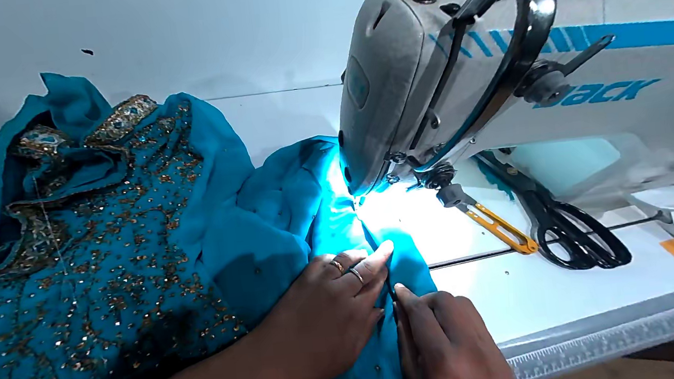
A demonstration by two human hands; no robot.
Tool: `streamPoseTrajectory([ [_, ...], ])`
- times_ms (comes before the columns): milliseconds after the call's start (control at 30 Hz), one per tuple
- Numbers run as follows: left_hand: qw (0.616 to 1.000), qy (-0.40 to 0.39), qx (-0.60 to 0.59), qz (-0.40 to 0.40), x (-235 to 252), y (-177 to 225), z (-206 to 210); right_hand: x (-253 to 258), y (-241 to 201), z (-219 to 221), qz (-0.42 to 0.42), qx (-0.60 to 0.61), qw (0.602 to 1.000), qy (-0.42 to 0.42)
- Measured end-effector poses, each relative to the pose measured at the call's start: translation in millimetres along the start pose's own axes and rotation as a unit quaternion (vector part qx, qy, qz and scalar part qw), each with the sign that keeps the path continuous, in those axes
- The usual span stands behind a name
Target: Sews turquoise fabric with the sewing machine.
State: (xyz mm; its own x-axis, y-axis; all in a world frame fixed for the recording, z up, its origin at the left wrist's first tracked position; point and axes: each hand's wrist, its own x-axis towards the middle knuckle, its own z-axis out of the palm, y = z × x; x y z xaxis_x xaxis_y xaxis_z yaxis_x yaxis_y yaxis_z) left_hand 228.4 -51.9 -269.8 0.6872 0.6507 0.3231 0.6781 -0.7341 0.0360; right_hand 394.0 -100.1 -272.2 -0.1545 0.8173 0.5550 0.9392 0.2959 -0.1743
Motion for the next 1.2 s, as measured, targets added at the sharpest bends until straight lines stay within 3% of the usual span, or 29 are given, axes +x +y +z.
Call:
streamPoseTrajectory([
  [233,0.996,-0.08,-0.033,-0.001,8,-7,-15,-8,3,-16,0.017,0.025,0.998,-0.061],
  [333,0.996,-0.077,-0.054,0.002,9,-12,-13,-13,7,-25,0.031,0.045,0.994,-0.091],
  [567,0.996,-0.058,-0.073,-0.015,7,-12,-10,-15,-2,-37,-0.039,0.059,0.997,-0.028],
  [700,0.993,-0.084,-0.074,-0.032,8,-14,-13,-20,-5,-32,-0.054,0.083,0.991,-0.094],
  [833,0.982,-0.118,-0.136,-0.052,10,-17,-21,3,18,-56,-0.034,0.2,0.961,-0.187],
  [933,0.955,-0.152,-0.215,-0.139,18,-15,-38,28,56,-29,-0.12,0.148,0.977,-0.099],
  [1000,0.939,-0.129,-0.239,-0.212,25,-10,-46,36,78,6,-0.176,0.131,0.972,-0.088],
  [1100,0.881,-0.143,-0.318,-0.319,41,-9,-56,33,78,27,-0.155,0.15,0.972,-0.09],
  [1200,0.834,-0.126,-0.386,-0.373,50,-11,-44,26,75,25,-0.131,0.17,0.973,-0.09],
])
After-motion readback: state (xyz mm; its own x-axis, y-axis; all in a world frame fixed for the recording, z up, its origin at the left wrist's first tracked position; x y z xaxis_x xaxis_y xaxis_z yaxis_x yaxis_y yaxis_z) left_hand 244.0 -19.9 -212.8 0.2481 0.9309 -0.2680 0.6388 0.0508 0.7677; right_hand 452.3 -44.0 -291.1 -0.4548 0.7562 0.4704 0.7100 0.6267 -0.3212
